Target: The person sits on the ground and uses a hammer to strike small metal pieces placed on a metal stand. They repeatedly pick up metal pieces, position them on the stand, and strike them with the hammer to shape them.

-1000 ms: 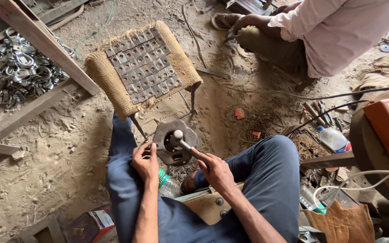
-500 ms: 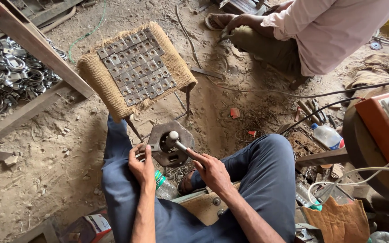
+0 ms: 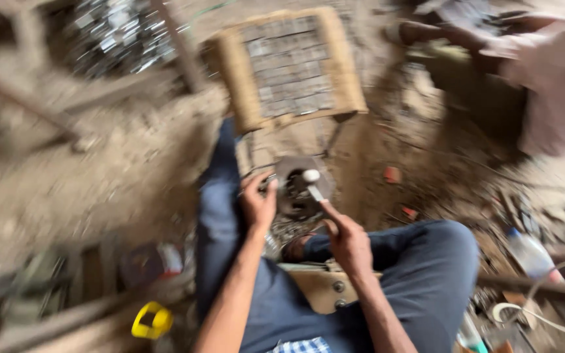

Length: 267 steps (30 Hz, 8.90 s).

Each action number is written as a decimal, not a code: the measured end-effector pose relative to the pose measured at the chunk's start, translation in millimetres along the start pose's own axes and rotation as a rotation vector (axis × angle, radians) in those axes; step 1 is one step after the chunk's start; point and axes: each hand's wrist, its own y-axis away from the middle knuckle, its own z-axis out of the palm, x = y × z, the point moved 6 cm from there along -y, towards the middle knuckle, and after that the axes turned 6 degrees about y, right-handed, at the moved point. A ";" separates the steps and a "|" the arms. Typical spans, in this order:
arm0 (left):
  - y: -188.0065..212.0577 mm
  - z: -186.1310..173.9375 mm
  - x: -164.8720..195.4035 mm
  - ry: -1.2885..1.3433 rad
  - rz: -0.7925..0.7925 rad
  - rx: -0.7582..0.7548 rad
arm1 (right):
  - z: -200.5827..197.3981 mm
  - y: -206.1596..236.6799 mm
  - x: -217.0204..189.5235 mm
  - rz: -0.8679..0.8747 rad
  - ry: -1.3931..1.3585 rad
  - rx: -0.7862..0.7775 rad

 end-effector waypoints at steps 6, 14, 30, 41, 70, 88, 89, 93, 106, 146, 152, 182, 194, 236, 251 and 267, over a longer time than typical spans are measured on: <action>-3.6 -5.9 -55.0 0.328 -0.383 0.269 | 14.6 4.3 -18.3 -0.091 0.048 -0.007; 2.3 -23.7 -51.4 0.352 -0.429 0.352 | 26.0 7.0 -26.8 -0.079 0.202 -0.039; -1.1 -10.6 -88.4 0.409 -0.504 0.169 | 30.8 -12.2 -82.9 -0.170 0.144 0.027; 17.0 9.6 -84.4 0.485 -0.616 0.049 | 6.0 -3.4 -41.6 -0.068 -0.113 0.029; -6.6 0.4 1.1 -0.096 -0.200 -0.082 | 15.5 -5.6 -5.9 0.092 0.108 -0.010; -7.4 -3.2 15.0 -0.058 0.033 -0.099 | 25.3 -2.3 -6.5 0.086 0.134 0.003; -6.6 -1.5 14.8 -0.053 0.019 -0.127 | 25.6 -2.2 -6.0 0.086 0.134 0.004; -6.6 3.3 11.1 -0.126 -0.028 -0.208 | 24.5 -2.1 -8.7 0.052 0.125 0.017; -8.8 -20.4 -59.2 0.537 -0.528 0.242 | 29.8 0.5 -14.6 -0.057 0.127 0.031; -2.6 -11.5 -8.7 0.209 -0.148 0.061 | 6.2 -3.4 -25.9 -0.074 0.207 -0.020; 6.2 -2.2 -34.1 0.443 -0.409 0.147 | 5.8 -5.4 -23.6 -0.075 0.383 -0.039; -20.6 -8.8 -4.2 0.806 -0.374 -0.111 | 19.3 -65.5 -70.4 -0.159 0.080 -0.140; -20.3 -3.5 12.1 0.819 -0.357 -0.289 | 48.0 -87.8 -83.2 0.197 -0.072 -0.225; -45.7 -1.2 -34.1 0.659 -0.641 -0.014 | 47.8 -387.7 63.8 0.444 -0.456 0.060; -45.2 -6.1 -36.8 0.649 -0.668 -0.019 | 48.3 -382.2 52.5 0.293 -0.184 0.164; -46.6 -15.1 -39.8 0.655 -0.706 0.000 | 60.3 -379.4 58.9 0.234 -0.075 0.144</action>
